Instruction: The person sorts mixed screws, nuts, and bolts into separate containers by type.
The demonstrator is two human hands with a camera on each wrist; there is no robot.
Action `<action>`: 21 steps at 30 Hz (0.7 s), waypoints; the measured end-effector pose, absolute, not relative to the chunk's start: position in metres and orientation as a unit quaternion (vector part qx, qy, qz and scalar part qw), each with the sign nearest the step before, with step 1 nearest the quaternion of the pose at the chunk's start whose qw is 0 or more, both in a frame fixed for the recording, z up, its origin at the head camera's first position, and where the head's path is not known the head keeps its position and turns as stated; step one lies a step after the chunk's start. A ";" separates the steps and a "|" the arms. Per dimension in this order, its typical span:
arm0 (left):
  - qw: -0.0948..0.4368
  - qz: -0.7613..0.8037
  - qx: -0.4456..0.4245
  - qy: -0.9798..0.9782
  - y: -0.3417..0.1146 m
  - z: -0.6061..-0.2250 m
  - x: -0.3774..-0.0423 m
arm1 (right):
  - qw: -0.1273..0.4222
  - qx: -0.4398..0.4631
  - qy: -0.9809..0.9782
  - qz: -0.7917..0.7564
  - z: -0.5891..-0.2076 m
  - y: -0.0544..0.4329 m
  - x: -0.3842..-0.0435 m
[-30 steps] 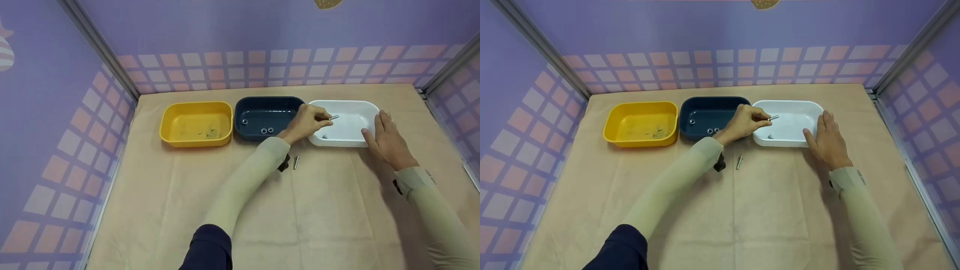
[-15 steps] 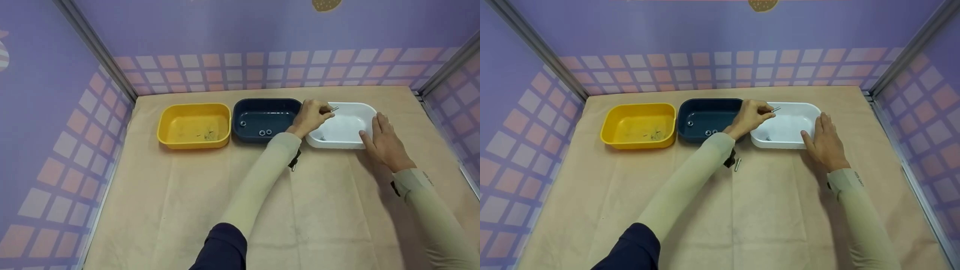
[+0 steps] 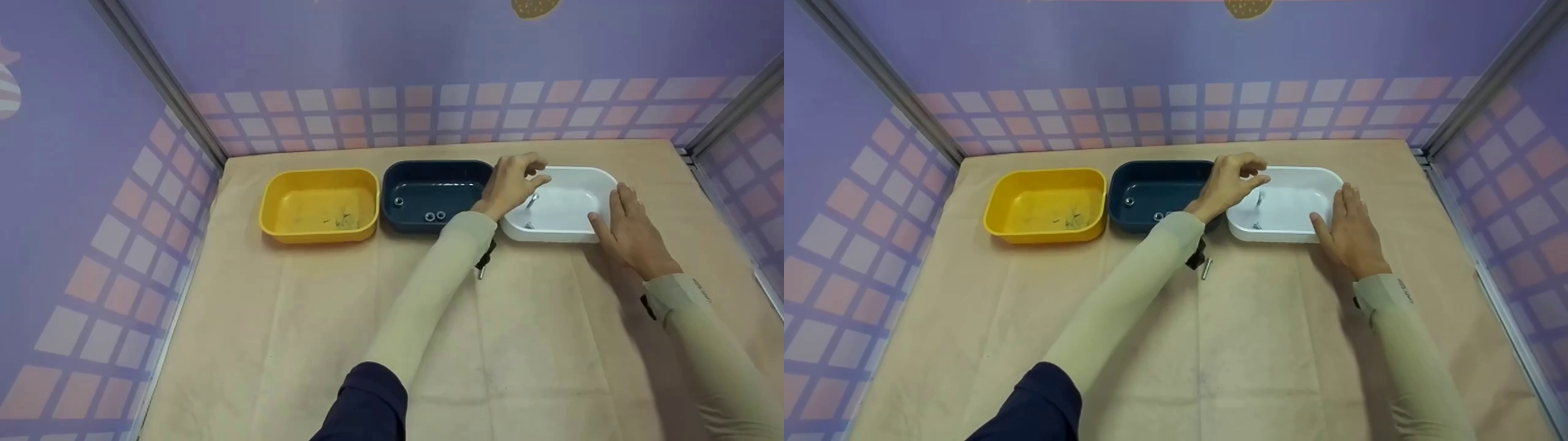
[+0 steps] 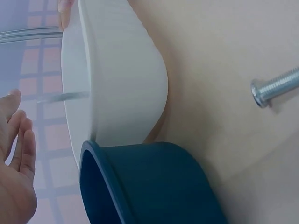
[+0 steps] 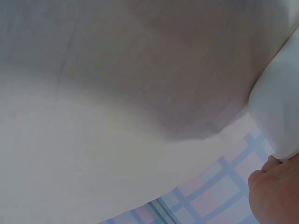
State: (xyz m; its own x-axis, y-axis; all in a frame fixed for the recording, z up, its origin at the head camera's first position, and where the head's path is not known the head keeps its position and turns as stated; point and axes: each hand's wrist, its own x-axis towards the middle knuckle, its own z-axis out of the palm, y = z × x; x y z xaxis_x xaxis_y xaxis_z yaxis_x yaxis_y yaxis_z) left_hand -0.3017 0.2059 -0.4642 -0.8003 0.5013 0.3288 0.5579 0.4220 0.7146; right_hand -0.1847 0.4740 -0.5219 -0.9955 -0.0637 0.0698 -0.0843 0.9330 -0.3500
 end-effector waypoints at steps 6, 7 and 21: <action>0.018 -0.440 -0.314 -0.841 0.199 -0.462 -0.303 | 0.021 0.033 -0.984 0.174 -0.520 0.471 -0.188; 0.015 -0.440 -0.314 -0.841 0.198 -0.462 -0.303 | 0.023 0.034 -0.984 0.175 -0.521 0.471 -0.189; 0.004 -0.431 -0.329 -0.840 0.182 -0.469 -0.291 | 0.029 0.039 -0.982 0.182 -0.521 0.472 -0.183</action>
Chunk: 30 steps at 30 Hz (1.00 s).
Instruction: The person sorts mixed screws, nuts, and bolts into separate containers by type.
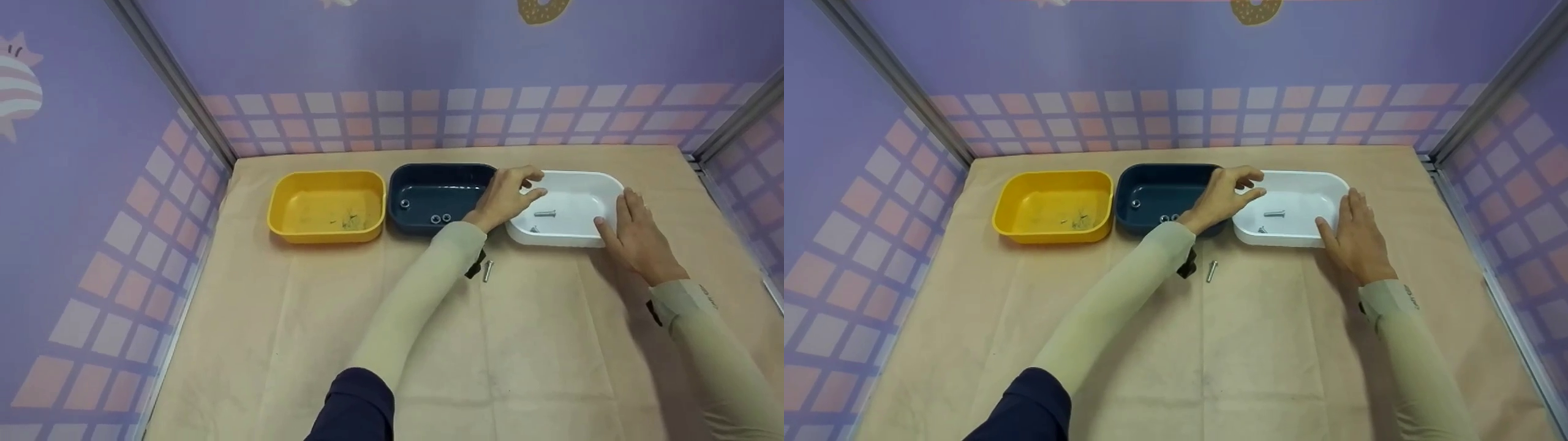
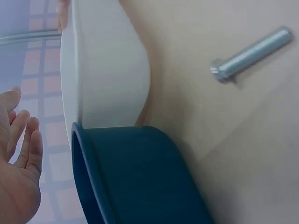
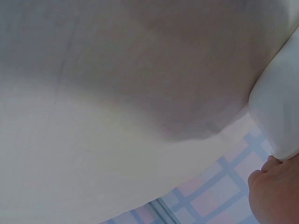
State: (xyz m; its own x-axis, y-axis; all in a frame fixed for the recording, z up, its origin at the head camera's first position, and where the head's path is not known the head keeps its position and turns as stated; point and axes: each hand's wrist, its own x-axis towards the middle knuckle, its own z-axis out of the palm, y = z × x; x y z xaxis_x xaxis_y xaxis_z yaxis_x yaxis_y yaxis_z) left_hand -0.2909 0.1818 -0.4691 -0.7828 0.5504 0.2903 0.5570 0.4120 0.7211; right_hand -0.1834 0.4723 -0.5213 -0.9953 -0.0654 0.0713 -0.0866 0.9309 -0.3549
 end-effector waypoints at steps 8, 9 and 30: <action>0.009 -0.434 -0.373 -0.820 0.170 -0.471 -0.279 | 0.046 0.053 -0.979 0.190 -0.521 0.478 -0.183; 0.009 -0.431 -0.379 -0.819 0.168 -0.472 -0.278 | 0.048 0.054 -0.979 0.191 -0.521 0.478 -0.183; -0.024 -0.437 -0.431 -0.789 0.138 -0.497 -0.251 | 0.046 0.047 -0.982 0.178 -0.524 0.474 -0.183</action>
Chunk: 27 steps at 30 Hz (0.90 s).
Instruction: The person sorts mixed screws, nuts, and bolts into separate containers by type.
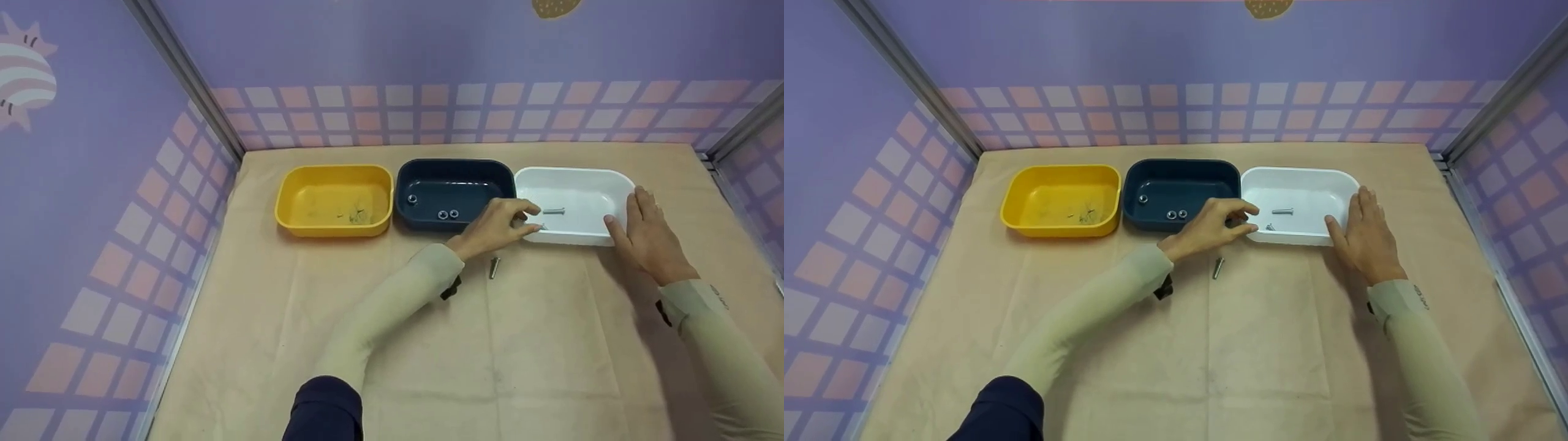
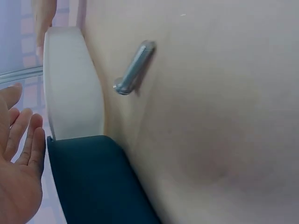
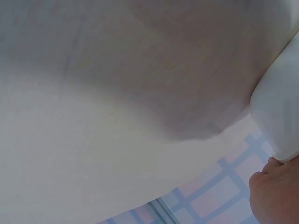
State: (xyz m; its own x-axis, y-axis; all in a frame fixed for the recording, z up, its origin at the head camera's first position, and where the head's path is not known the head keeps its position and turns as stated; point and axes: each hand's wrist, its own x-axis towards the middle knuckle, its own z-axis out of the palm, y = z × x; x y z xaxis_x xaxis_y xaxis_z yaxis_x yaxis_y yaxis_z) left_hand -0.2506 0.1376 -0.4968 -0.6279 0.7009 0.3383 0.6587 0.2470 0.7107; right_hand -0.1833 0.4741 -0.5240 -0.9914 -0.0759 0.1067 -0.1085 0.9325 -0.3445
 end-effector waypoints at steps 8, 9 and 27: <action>0.033 0.447 0.448 0.774 0.126 -0.504 -0.239 | 0.046 0.047 -0.980 0.186 -0.522 0.473 -0.184; 0.034 0.447 0.451 0.772 0.125 -0.505 -0.239 | 0.046 0.047 -0.980 0.187 -0.522 0.473 -0.184; 0.120 0.382 0.453 0.797 0.091 -0.538 -0.232 | 0.033 0.042 -0.982 0.180 -0.522 0.473 -0.183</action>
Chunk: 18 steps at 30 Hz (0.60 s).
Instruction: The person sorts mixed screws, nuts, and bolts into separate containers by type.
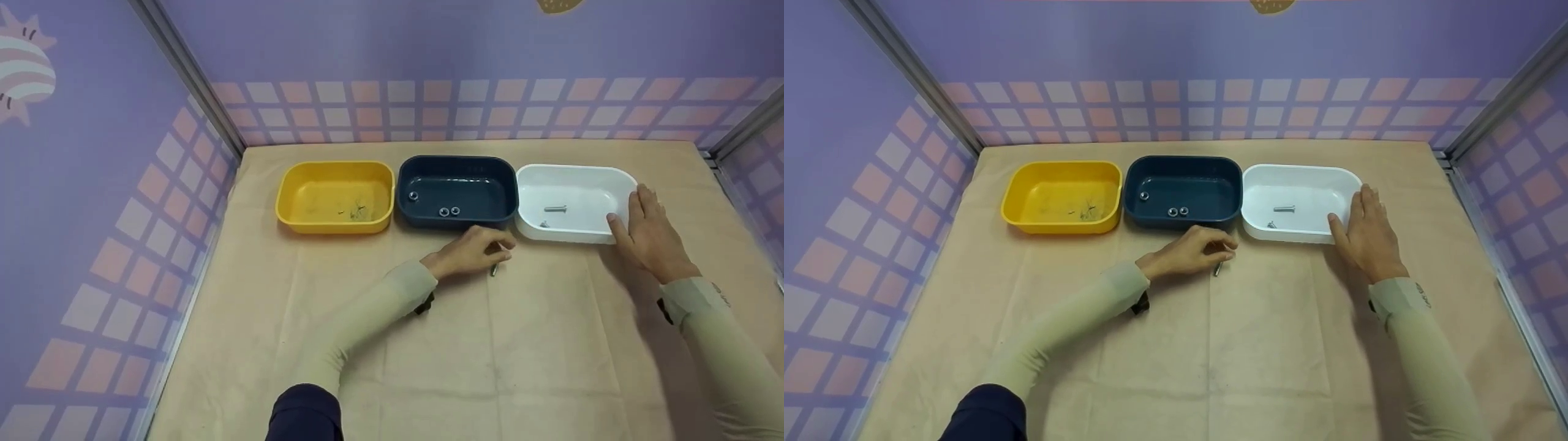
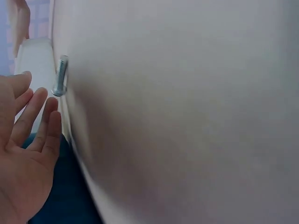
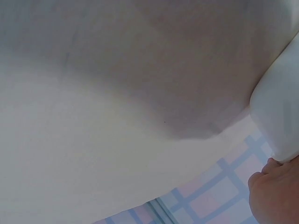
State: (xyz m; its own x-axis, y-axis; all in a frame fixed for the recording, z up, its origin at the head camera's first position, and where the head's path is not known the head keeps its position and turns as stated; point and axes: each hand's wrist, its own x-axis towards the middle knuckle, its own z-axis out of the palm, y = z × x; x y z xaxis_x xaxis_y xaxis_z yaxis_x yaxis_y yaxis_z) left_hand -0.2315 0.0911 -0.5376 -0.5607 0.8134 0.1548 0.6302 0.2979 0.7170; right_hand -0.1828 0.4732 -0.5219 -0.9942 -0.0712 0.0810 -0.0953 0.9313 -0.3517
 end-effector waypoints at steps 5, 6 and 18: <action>0.123 0.353 0.454 0.809 0.085 -0.541 -0.232 | 0.035 0.042 -0.982 0.179 -0.522 0.473 -0.183; 0.125 0.346 0.455 0.811 0.084 -0.541 -0.232 | 0.036 0.044 -0.982 0.180 -0.522 0.473 -0.183; 0.163 0.304 0.487 0.803 0.078 -0.542 -0.232 | 0.051 0.056 -0.979 0.189 -0.524 0.475 -0.183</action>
State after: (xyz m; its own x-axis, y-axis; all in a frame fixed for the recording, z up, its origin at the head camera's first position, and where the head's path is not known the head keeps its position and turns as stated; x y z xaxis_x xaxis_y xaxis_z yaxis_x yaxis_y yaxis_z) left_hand -0.2317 0.0780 -0.5420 -0.4730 0.8804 0.0342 0.6825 0.3416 0.6461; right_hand -0.1828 0.4746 -0.5242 -0.9884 -0.0912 0.1217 -0.1299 0.9221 -0.3646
